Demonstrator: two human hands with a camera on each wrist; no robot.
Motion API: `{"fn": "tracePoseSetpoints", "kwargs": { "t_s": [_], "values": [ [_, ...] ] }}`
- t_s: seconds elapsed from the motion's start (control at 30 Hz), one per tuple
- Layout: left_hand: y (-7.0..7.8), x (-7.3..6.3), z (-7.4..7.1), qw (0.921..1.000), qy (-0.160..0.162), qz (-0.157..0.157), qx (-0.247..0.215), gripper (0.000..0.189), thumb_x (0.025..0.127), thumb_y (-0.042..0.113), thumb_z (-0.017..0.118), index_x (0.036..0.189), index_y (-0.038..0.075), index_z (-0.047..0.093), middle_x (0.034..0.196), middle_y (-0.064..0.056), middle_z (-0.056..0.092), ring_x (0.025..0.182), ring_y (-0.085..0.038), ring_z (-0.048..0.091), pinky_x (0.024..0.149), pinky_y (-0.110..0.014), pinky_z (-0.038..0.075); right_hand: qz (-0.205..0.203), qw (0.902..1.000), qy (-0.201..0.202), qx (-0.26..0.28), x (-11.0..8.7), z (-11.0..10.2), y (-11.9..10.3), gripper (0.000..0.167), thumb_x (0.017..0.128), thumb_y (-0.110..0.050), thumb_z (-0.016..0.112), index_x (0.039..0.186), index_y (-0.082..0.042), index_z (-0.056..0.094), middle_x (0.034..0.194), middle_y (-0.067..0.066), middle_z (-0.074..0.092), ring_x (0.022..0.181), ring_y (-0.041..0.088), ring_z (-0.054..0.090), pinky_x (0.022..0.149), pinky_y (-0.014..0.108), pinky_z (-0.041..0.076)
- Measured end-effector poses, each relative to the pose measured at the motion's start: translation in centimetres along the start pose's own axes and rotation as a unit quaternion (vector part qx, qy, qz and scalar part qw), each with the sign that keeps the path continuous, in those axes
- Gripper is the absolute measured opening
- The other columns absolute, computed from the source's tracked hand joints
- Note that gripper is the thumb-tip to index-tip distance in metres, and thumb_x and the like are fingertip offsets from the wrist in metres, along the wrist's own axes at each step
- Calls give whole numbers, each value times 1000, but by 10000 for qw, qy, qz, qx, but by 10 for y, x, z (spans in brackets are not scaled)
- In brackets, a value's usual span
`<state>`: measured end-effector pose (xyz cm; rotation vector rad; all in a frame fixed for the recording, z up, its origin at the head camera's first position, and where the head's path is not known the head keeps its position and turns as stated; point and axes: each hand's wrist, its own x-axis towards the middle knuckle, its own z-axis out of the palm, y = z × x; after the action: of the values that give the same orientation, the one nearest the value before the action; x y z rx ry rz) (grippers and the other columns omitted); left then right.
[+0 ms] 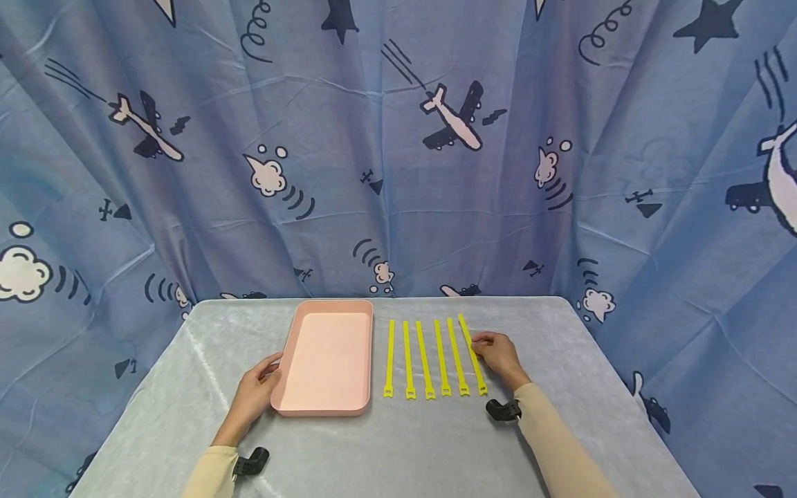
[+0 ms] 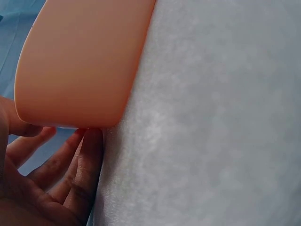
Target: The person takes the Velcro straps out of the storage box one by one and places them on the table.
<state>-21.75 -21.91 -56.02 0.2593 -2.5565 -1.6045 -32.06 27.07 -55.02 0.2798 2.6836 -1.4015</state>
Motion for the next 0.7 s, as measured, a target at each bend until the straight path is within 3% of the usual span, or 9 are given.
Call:
{"fn": "tracePoseSetpoints", "kwargs": {
  "t_s": [0.33, 0.7],
  "values": [
    [-1, -1, 0, 10000, -7, 19, -7, 41, 100, 16, 54, 142, 16, 54, 129, -18, 63, 114, -31, 63, 90, -43, 53, -167, 9993, 83, -315, 2, 1, 1, 26, 92, -15, 64, 115, -1, 66, 90, 6, 67, 72, 14, 57, 62, 27, 46],
    [1, -2, 0, 10000, 19, -23, 63, 41, 100, 17, 54, 141, 16, 54, 129, -18, 63, 115, -31, 63, 91, -43, 53, -160, 9993, 342, 69, -3, 0, 1, 32, 97, -22, 58, 123, -3, 62, 104, 14, 64, 76, 16, 59, 58, 27, 47]
  ]
}}
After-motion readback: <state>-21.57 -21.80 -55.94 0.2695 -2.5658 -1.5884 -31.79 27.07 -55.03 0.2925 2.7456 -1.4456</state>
